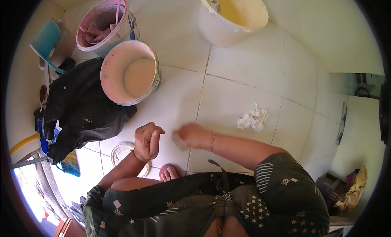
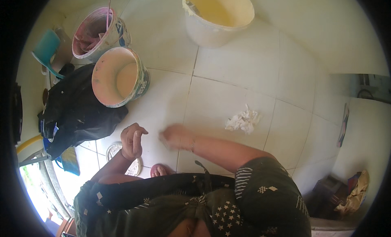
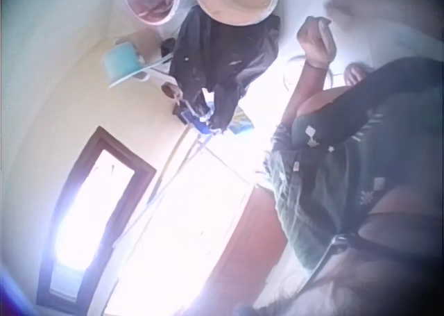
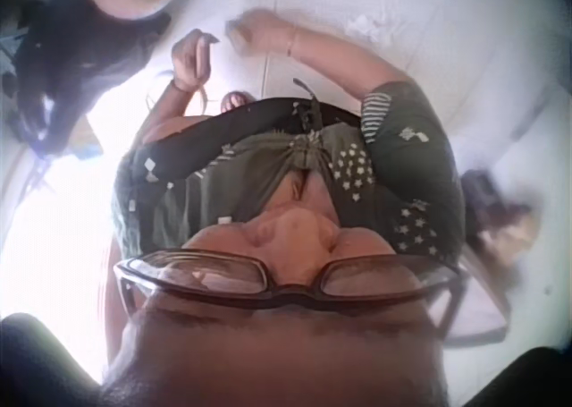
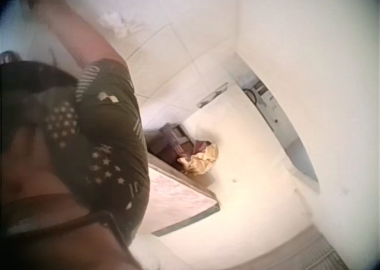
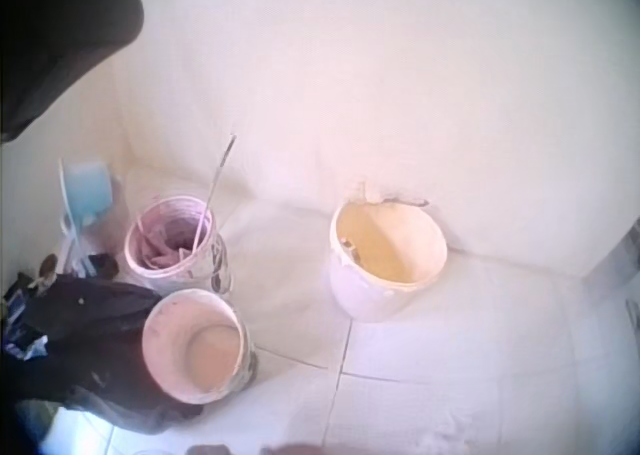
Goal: The person scrapes dried material from floor tiles with a metal tool and wipes the surface with a cloth.
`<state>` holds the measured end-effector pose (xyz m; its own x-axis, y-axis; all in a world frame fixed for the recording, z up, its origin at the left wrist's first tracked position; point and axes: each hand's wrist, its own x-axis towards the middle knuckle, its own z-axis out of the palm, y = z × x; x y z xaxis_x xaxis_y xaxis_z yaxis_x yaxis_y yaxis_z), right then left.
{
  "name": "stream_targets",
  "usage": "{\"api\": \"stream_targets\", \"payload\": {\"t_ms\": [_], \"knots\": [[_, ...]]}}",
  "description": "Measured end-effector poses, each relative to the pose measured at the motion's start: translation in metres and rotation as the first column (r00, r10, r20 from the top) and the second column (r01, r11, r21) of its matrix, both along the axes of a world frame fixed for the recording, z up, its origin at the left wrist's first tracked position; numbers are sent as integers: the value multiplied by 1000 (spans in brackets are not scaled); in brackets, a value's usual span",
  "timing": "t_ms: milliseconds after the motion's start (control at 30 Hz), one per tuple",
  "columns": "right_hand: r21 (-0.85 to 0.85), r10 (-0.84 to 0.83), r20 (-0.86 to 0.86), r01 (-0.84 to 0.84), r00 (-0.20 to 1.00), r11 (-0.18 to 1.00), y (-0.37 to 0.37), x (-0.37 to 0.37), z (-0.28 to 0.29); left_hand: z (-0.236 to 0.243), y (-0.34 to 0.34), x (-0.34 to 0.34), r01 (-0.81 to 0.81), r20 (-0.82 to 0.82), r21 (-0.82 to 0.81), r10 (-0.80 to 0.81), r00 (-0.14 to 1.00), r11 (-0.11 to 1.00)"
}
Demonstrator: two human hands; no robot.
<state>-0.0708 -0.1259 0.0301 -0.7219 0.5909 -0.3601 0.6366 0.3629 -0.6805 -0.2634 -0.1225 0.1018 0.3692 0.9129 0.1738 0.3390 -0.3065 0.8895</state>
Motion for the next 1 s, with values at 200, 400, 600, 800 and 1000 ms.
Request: {"api": "stream_targets", "payload": {"t_ms": [200, 400, 600, 800, 1000], "knots": [[189, -653, 128, 628, 746, 755, 94, 113, 63, 13, -17, -3, 37, -18, -202, -41, 999, 979], [-32, -320, 198, 332, 926, 943, 24, 116, -10, 100, 54, 37, 306, 183, -632, -246, 952, 712], [88, -798, -106, 805, 593, 587, 99, 216, 50, 140, 118, 51, 113, -457, 56, -75, 886, 992], [265, -914, -297, 943, 277, 200, 137, 321, 85, 125, 201, 88, -72, -198, -143, 43, 979, 987], [273, -934, -220, 937, 281, 217, 48, 269, 36, 77, 214, 174, 59, 312, -818, 355, 881, 572]]}}
